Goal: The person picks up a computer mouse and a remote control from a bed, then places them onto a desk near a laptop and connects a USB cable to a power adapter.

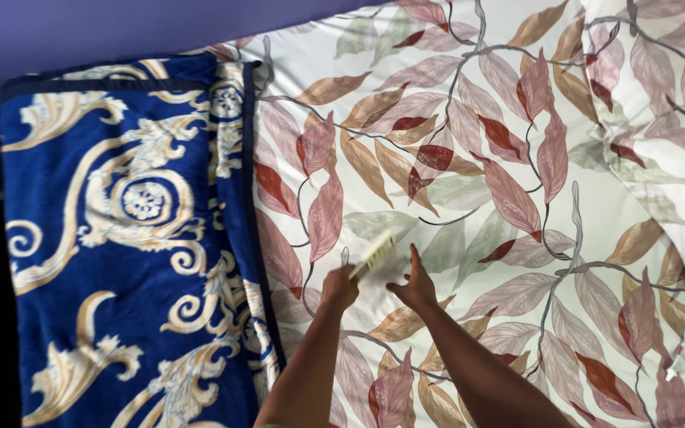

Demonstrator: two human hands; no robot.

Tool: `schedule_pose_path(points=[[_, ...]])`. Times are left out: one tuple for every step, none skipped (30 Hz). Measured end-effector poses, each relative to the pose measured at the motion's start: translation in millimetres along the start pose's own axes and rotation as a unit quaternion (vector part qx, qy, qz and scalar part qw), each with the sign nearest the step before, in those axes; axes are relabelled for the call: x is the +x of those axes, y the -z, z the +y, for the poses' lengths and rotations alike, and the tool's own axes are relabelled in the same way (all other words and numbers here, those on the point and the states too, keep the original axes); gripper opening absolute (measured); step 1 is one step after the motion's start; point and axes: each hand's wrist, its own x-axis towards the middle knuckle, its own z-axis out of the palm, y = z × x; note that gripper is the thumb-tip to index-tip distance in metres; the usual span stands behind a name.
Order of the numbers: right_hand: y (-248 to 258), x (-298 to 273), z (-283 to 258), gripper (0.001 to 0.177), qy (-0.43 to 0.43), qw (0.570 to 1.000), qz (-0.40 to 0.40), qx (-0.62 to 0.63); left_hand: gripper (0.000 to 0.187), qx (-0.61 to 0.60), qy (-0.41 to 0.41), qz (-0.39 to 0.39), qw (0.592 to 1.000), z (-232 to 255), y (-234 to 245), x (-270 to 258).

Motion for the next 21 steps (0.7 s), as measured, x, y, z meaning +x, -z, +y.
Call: schedule_pose_path(points=[[1,-6,2,0.131,-0.020,0.999,-0.019,0.016,0.032,-0.030,0.006,-0.028,0.999,-6,3,-17],[1,-12,5,0.127,-0.021,0.997,-0.047,0.048,0.031,-0.054,0.030,-0.070,0.996,-10,6,-30],[0,-19,9,0.123,-0.023,0.994,-0.076,0.080,0.031,-0.078,0.054,-0.112,0.989,-14,10,-43],[0,-29,15,0.120,-0.024,0.988,-0.105,0.110,0.032,-0.100,0.066,-0.135,0.984,-20,12,-58],[0,-39,20,0.114,-0.047,0.986,-0.126,0.095,0.032,-0.122,0.078,-0.157,0.977,-25,13,-73],[0,-49,23,0.109,-0.069,0.984,-0.146,0.080,0.033,-0.143,0.088,-0.179,0.969,-31,16,-87],[1,-60,25,0.103,-0.091,0.980,-0.166,0.064,0.034,-0.184,0.124,-0.198,0.955,-35,18,-100],[0,-73,27,0.099,-0.091,0.977,-0.176,0.074,0.036,-0.224,0.159,-0.215,0.937,-38,20,-110],[0,-89,27,0.095,-0.092,0.975,-0.187,0.083,0.038,-0.263,0.193,-0.232,0.917,-40,23,-123],[1,-100,22,0.092,-0.091,0.972,-0.197,0.093,0.039,-0.278,0.194,-0.229,0.913,-43,28,-136],[2,-112,16,0.088,-0.123,0.966,-0.206,0.097,0.040,-0.294,0.194,-0.226,0.908,-44,34,-151],[5,-128,10,0.085,-0.157,0.958,-0.216,0.101,0.042,-0.309,0.195,-0.225,0.903,-44,39,-165],[7,-145,4,0.081,-0.190,0.950,-0.225,0.105,0.042,-0.352,0.215,-0.204,0.888,-43,45,-178],[9,-163,-4,0.081,-0.204,0.941,-0.237,0.131,0.042,-0.394,0.234,-0.183,0.870,-41,52,-191],[11,-180,-11,0.080,-0.218,0.930,-0.250,0.157,0.043,-0.434,0.251,-0.163,0.850,-37,60,-199],[12,-193,-20,0.080,-0.229,0.920,-0.262,0.183,0.042,-0.446,0.243,-0.148,0.848,-32,69,-207],[13,-206,-29,0.077,-0.221,0.919,-0.264,0.192,0.041,-0.458,0.235,-0.134,0.847,-27,77,-219],[13,-221,-36,0.074,-0.213,0.918,-0.267,0.201,0.041,-0.470,0.227,-0.121,0.844,-21,85,-229],[13,-233,-44,0.072,-0.206,0.917,-0.269,0.209,0.040,-0.474,0.225,-0.100,0.845,-15,94,-235],[13,-243,-53,0.069,-0.196,0.918,-0.269,0.217,0.040,-0.478,0.224,-0.080,0.845,-9,101,-242],[12,-254,-64,0.066,-0.186,0.918,-0.268,0.224,0.039,-0.482,0.223,-0.061,0.845,-3,109,-248]])
